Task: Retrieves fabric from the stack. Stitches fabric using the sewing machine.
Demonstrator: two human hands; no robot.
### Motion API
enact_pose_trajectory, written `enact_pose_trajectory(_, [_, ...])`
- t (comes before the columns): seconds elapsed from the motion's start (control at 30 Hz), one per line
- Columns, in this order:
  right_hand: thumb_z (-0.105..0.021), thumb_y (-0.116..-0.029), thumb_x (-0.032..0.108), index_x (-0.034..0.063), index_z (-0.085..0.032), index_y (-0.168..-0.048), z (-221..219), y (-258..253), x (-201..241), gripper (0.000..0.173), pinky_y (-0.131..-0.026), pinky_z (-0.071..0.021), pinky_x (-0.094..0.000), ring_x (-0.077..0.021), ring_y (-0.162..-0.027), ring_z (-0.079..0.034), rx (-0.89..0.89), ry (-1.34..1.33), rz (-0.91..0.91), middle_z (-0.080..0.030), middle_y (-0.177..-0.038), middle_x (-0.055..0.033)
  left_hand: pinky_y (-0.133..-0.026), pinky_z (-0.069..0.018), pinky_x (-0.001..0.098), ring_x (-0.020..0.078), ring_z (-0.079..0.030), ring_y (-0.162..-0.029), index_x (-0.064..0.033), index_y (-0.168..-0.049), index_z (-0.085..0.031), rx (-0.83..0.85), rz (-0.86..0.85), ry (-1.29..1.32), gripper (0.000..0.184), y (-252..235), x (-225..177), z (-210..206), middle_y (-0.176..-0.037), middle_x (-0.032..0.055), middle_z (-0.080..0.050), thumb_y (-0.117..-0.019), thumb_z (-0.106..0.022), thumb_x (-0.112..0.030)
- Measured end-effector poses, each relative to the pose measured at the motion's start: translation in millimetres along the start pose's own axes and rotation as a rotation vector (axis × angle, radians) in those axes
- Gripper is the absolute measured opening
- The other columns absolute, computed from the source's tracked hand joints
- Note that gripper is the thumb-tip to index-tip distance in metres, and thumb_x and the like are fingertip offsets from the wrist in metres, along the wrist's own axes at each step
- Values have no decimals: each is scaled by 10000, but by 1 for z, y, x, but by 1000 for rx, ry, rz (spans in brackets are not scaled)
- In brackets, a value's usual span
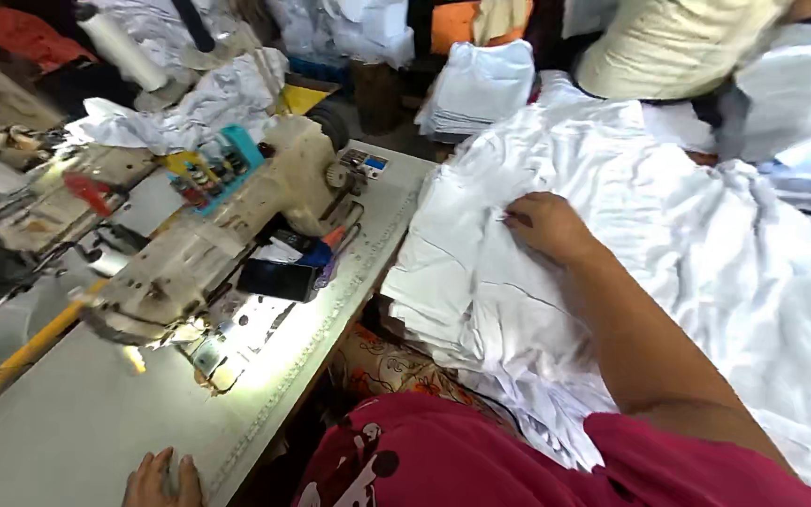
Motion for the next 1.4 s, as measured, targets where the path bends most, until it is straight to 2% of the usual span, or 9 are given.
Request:
enact_pose_trajectory(0.2, [-467,-1084,305,-90,-499,-1328,47,-12,53,465,-859,-500,-664,-499,-957,-631,-335,-231,-101,-612,-1096,-360,-1116,-378,641,442,-556,-1319,-22,-1198,-719,-86,10,120,395,4,-3,5,-1348,226,-644,-996,-531,-303])
enact_pose_trajectory(0.37, [-545,-1049,310,-4,-663,-1040,72,15,252,336,-582,-487,-233,-56,-624,-544,-63,-494,761,-629,-757,-64,-1032,-544,394,212,-677,-1159,12,-1140,-718,-126,-386,599,246,-2,-125,60,-1189,141,-721,-989,-591,-135])
enact_pose_trajectory(0.53, [-474,-1087,264,105,-694,-1092,91,71,409,272,-666,-546,-271,-116,-779,-675,205,-512,1503,-708,-889,-34,-1088,-492,299,99,-604,-1246,93,-1469,-385,161,-725,1115,844,13,-270,134,-1329,133,-637,-866,-810,-318])
enact_pose_trajectory(0.67, [-531,-1069,275,109,-705,-1047,122,70,439,241,-656,-495,-129,41,-747,-599,242,-631,1545,-677,-847,61,-835,-566,190,-12,-676,-907,15,-1056,-701,184,-707,1148,169,4,-245,168,-953,10,-738,-964,-700,-127])
enact_pose_trajectory(0.8, [-561,-1037,353,166,-718,-1039,111,48,449,243,-540,-476,-126,81,-612,-544,233,-567,1419,-625,-724,126,-882,-594,298,48,-688,-934,-223,-1087,-737,-169,-441,1314,141,-10,-183,209,-1010,-74,-726,-974,-658,-191])
enact_pose_trajectory(0.97, [-577,-971,115,81,-737,-1014,126,40,503,169,-664,-567,-230,-19,-763,-654,29,-709,1482,-720,-886,19,-808,-593,295,64,-697,-854,-42,-1009,-723,478,-636,617,186,26,-198,165,-901,17,-733,-916,-752,-201])
enact_pose_trajectory(1.1, [-615,-956,133,96,-737,-974,95,65,544,128,-718,-570,-377,-146,-801,-685,-11,-668,1620,-708,-835,-10,-785,-541,627,336,-697,-770,-80,-917,-753,88,-419,-306,130,-10,-98,257,-804,122,-713,-806,-801,-30])
enact_pose_trajectory(1.23, [-652,-989,160,89,-752,-1045,43,88,589,134,-931,-552,-463,-244,-1064,-677,67,-579,1634,-714,-1025,-80,-995,-246,880,614,-557,-1117,36,-1012,-660,-349,-109,-728,115,-51,-66,364,-1086,346,-635,-974,-551,29])
enact_pose_trajectory(1.4, [-683,-977,158,76,-739,-1026,-42,97,599,111,-966,-524,-523,-269,-1027,-683,273,-503,1541,-714,-996,-97,-989,-391,770,452,-641,-1113,-197,-1181,-767,181,-108,-515,412,-79,-97,314,-1088,176,-735,-837,-846,-410])
Point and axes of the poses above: each hand's wrist, its own y-axis away from the middle knuckle, its own z-axis out of the back of the hand, x = y × z, the point moved 5 cm from there along -y, towards the middle knuckle
